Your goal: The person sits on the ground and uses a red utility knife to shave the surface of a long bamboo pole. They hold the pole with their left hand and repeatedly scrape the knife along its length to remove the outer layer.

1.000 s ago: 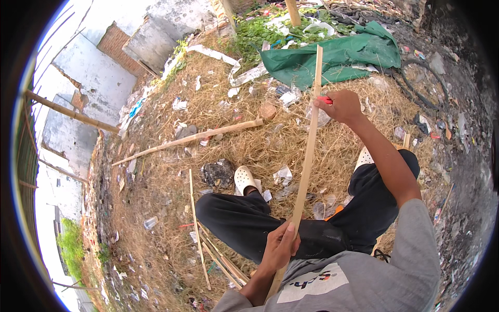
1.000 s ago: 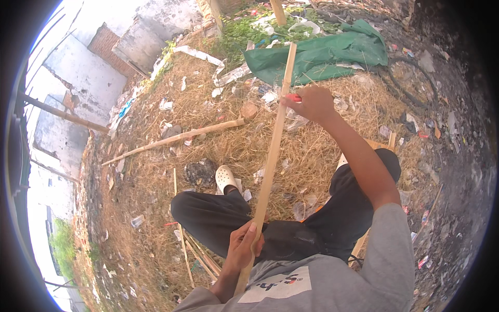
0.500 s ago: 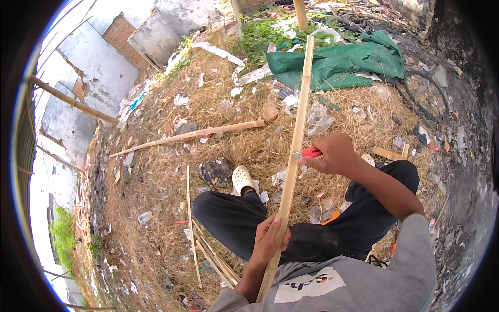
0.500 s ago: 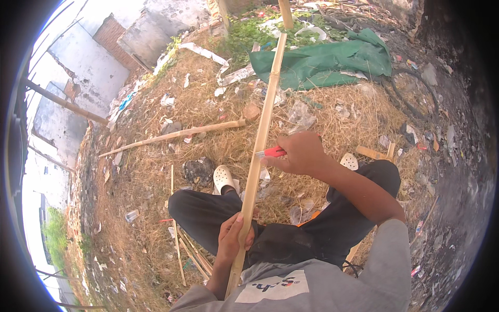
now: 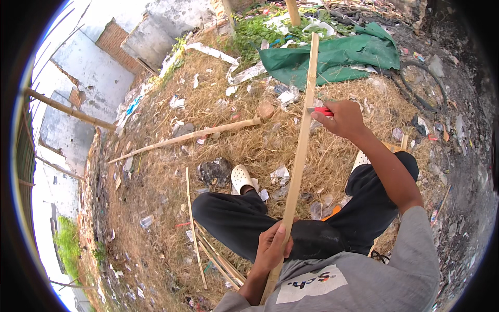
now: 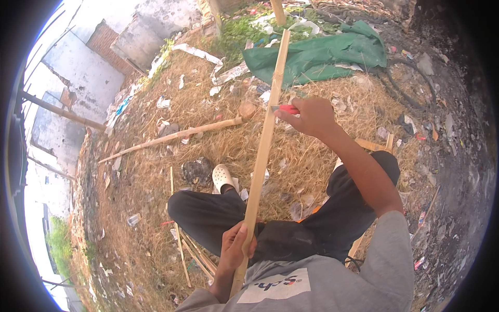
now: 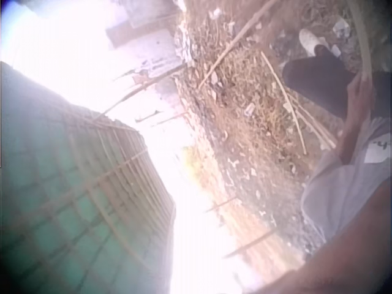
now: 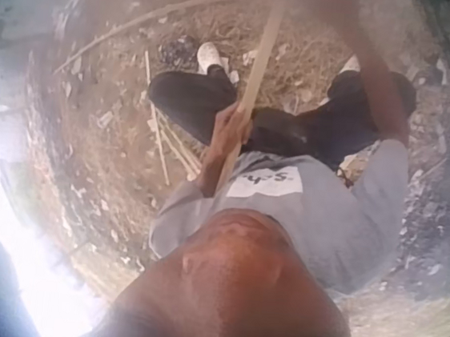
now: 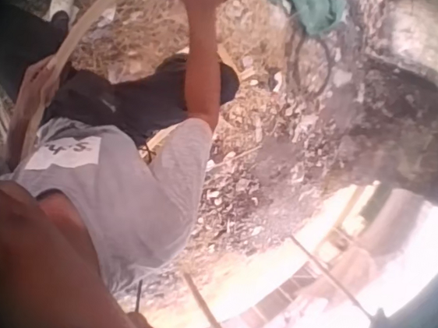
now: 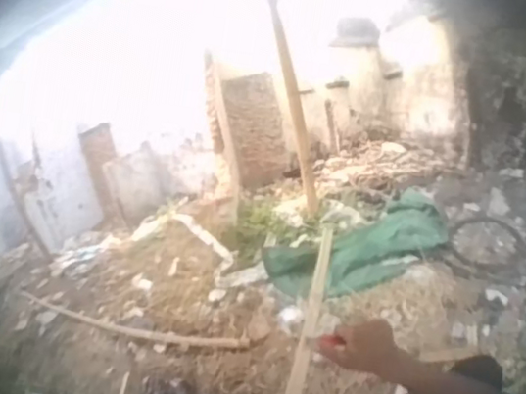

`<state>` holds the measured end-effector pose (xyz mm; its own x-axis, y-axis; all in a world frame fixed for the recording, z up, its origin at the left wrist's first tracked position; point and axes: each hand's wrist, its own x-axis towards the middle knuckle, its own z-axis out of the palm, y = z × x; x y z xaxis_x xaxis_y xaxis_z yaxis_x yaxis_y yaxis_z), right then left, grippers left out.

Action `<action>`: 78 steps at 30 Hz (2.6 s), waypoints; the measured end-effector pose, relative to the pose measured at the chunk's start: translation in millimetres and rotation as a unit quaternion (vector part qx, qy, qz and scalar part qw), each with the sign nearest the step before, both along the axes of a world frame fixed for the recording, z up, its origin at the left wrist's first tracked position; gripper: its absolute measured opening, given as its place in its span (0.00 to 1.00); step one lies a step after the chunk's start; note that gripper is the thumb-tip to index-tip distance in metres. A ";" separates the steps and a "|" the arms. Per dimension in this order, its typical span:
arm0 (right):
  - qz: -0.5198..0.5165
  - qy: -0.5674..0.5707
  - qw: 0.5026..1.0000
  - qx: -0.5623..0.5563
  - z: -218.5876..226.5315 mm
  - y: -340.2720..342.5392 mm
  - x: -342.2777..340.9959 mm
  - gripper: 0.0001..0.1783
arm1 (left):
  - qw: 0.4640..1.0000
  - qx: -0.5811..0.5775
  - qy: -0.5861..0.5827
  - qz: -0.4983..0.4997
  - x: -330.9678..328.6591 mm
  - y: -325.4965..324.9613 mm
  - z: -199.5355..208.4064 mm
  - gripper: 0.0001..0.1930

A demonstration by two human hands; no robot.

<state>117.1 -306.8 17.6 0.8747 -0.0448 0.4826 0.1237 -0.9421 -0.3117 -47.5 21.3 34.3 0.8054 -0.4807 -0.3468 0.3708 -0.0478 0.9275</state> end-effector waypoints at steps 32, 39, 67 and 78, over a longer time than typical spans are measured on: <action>0.037 -0.031 0.998 -0.042 10.0 -2.6 6.2 0.36 | 1.000 0.030 -0.004 0.002 -12.8 -4.4 3.3 0.22; -0.076 0.020 0.997 -0.003 5.8 -47.5 26.0 0.36 | 0.999 0.027 0.021 -0.006 -28.6 3.6 3.8 0.21; -0.002 -0.181 0.978 0.099 -0.9 -28.6 20.3 0.09 | 0.998 0.053 -0.016 -0.016 -26.1 -5.3 -16.6 0.22; -0.222 -0.209 0.822 0.480 4.2 -127.7 49.5 0.22 | 0.999 0.036 0.013 -0.020 -31.0 -0.5 -16.3 0.22</action>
<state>166.6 -434.6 21.8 0.4350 -0.8516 0.2925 0.1198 -0.2673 -0.9562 -78.5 20.9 18.0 0.7762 -0.4859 -0.4018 0.3906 -0.1298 0.9114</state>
